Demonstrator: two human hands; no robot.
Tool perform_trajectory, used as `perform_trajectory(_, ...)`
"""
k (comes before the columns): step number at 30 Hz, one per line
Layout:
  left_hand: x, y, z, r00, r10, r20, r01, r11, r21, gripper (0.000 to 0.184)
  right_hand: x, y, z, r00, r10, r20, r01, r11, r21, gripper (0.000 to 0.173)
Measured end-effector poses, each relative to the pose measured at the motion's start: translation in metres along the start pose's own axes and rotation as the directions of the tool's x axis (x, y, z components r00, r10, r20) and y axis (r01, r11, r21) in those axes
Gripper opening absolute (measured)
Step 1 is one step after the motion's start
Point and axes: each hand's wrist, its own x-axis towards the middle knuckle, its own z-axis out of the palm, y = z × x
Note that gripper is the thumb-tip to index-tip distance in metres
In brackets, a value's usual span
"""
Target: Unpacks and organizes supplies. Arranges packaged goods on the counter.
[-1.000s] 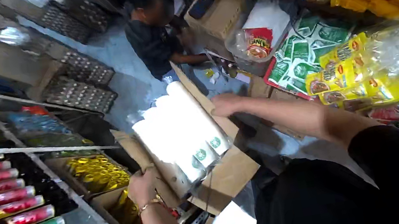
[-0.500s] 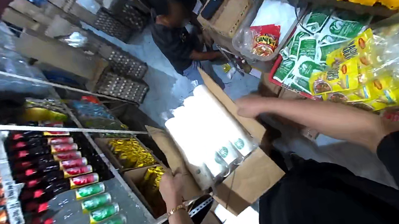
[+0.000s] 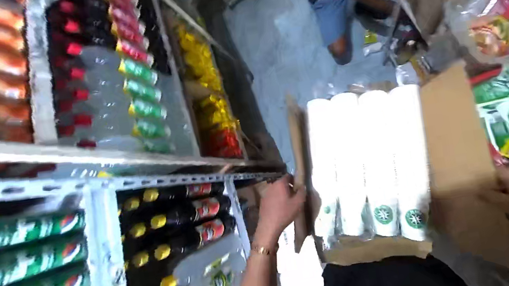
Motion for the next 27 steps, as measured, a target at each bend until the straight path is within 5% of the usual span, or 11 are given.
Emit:
perform_trajectory(3, 0.014, 0.012, -0.016, 0.995, -0.072, 0.064, 0.065, 0.992, 0.11, 0.044, 0.02, -0.018, 0.012, 0.991, -0.027, -0.134, 0.034, 0.998, 0.051, 0.043)
perform_trajectory(9, 0.057, -0.024, -0.07, 0.987, 0.147, 0.071, -0.147, 0.989, -0.004, 0.034, 0.071, -0.085, -0.007, 0.976, -0.129, -0.178, 0.152, 0.981, 0.121, 0.022)
perform_trajectory(17, 0.105, -0.044, -0.179, 0.993, 0.111, -0.047, -0.116, 0.986, -0.12, 0.033, 0.139, -0.217, -0.063, 0.962, -0.18, -0.204, 0.221, 0.954, 0.202, 0.009)
perform_trajectory(22, 0.125, -0.047, -0.243, 0.989, 0.049, -0.137, -0.048, 0.999, 0.012, 0.035, 0.194, -0.267, -0.055, 0.901, -0.36, -0.241, 0.383, 0.922, 0.055, 0.015)
perform_trajectory(27, 0.188, -0.066, -0.247, 0.979, -0.085, -0.188, 0.136, 0.951, 0.277, 0.037, 0.28, -0.291, -0.005, 0.915, -0.398, -0.067, 0.395, 0.917, -0.052, 0.02)
